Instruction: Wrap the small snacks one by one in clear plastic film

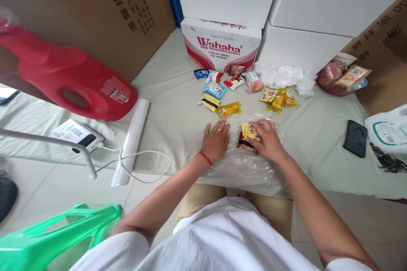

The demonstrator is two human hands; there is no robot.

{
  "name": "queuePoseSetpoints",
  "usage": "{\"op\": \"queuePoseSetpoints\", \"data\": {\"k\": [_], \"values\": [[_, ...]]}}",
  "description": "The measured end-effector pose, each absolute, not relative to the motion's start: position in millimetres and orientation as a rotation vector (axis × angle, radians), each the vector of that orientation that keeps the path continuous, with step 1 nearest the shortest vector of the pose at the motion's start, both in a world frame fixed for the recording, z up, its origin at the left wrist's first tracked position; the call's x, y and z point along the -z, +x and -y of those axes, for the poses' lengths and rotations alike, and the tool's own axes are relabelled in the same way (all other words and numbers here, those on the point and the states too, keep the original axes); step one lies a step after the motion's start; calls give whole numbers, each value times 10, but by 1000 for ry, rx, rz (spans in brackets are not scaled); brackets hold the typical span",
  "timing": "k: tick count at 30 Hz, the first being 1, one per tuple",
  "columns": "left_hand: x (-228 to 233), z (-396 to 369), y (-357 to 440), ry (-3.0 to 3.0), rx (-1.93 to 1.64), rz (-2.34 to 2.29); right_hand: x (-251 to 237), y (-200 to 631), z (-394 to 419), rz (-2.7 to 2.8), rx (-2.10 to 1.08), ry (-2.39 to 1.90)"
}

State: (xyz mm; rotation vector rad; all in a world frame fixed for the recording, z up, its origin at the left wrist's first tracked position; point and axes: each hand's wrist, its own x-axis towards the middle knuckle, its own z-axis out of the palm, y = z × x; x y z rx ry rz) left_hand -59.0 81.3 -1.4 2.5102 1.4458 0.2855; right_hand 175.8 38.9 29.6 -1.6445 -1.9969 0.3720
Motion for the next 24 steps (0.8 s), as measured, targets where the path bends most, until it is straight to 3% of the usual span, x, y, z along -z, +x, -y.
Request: {"op": "queuePoseSetpoints", "data": {"k": [6,13,19,24], "values": [[77,-786,-624,2546,-350,-1426,-575,1976,-340,1693,-949,-1605],[73,-792,-623,2536,-387,-1411,-700,2021,-611,1850,-1568,-1422],[82,-794,-630,2529,-412,-1403,-587,1918,-780,2189,-608,-1831],[68,-794,-634,2527,-409,-1394,-687,1759,-472,2355,-388,-1848]]}}
